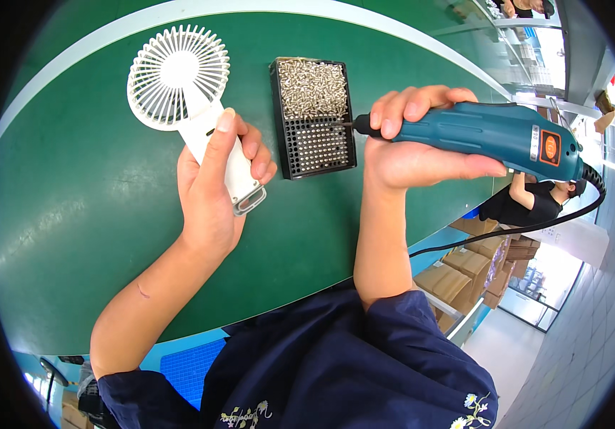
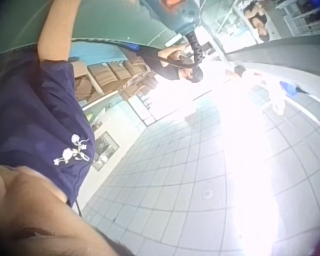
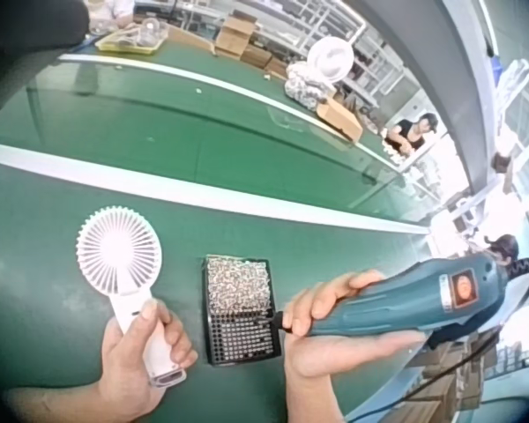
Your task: Assembling a small handheld electric fan using an electric screwdriver at an assembly line.
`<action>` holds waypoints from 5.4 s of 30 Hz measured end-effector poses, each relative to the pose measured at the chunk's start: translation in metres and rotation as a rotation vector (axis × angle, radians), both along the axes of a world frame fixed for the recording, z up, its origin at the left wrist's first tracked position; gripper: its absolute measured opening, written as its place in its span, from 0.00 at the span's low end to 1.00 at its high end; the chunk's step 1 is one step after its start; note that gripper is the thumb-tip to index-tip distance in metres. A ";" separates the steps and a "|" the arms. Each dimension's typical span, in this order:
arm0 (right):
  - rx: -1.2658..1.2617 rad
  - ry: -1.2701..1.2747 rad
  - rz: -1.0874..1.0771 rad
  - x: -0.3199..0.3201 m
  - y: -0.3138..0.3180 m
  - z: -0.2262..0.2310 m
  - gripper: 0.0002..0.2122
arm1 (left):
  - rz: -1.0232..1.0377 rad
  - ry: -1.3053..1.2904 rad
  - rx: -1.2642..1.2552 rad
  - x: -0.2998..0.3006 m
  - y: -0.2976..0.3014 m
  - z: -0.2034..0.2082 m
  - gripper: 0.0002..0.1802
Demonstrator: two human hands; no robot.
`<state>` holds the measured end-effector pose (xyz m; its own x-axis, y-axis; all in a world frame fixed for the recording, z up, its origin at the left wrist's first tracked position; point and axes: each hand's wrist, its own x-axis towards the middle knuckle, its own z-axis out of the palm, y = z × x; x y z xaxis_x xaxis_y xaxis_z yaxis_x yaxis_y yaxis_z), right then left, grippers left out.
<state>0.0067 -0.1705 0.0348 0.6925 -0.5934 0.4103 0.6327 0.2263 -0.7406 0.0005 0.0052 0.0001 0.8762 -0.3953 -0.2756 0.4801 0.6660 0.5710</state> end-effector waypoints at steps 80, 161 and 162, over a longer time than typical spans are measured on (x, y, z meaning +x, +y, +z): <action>-0.868 0.914 -0.006 -0.083 -0.035 0.069 0.15 | -0.070 -0.079 -0.098 0.000 0.002 -0.011 0.23; -0.294 0.062 0.708 -0.067 0.023 0.058 0.24 | -0.064 0.073 -0.199 -0.029 0.004 0.000 0.18; -0.317 0.087 0.703 -0.067 0.022 0.059 0.24 | -0.070 0.070 -0.200 -0.029 0.005 0.000 0.18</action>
<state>-0.0604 -0.1481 0.0936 0.9004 0.1339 0.4140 0.3555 0.3223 -0.8774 -0.0281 0.0101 -0.0002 0.8262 -0.5074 -0.2447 0.5629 0.7265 0.3942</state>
